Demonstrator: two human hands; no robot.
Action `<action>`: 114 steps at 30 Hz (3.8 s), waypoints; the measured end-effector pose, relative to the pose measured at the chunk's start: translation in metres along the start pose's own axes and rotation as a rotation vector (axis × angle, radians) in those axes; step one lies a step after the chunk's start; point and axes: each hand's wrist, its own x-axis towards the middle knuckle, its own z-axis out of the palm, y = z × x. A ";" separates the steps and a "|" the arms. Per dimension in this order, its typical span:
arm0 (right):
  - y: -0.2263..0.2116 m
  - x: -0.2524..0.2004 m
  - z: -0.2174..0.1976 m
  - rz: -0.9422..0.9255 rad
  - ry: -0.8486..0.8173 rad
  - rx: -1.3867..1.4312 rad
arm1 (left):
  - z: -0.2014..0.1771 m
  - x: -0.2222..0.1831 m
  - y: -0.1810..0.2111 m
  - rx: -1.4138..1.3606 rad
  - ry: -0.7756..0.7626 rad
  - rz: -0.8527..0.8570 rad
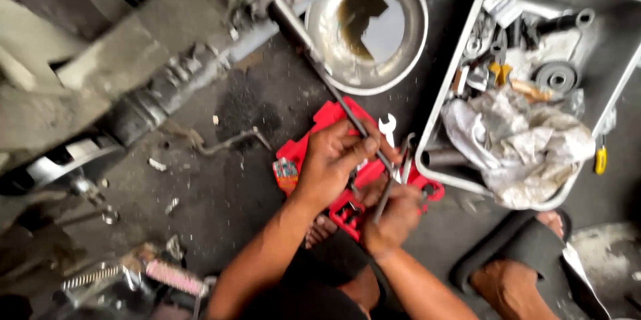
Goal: Finalizing the installation of a motorcycle casing by tightening bolts and cleaning components with a cloth.
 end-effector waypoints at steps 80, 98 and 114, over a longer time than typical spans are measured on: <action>0.016 0.203 -0.200 -0.056 -0.089 -0.459 | -0.031 0.014 0.051 0.913 0.114 0.616; -0.014 0.298 -0.113 -0.115 -0.502 -1.173 | -0.074 0.107 0.065 0.906 0.858 1.141; -0.179 0.214 0.087 -0.693 -0.064 -0.152 | -0.074 0.107 0.060 0.924 0.873 1.254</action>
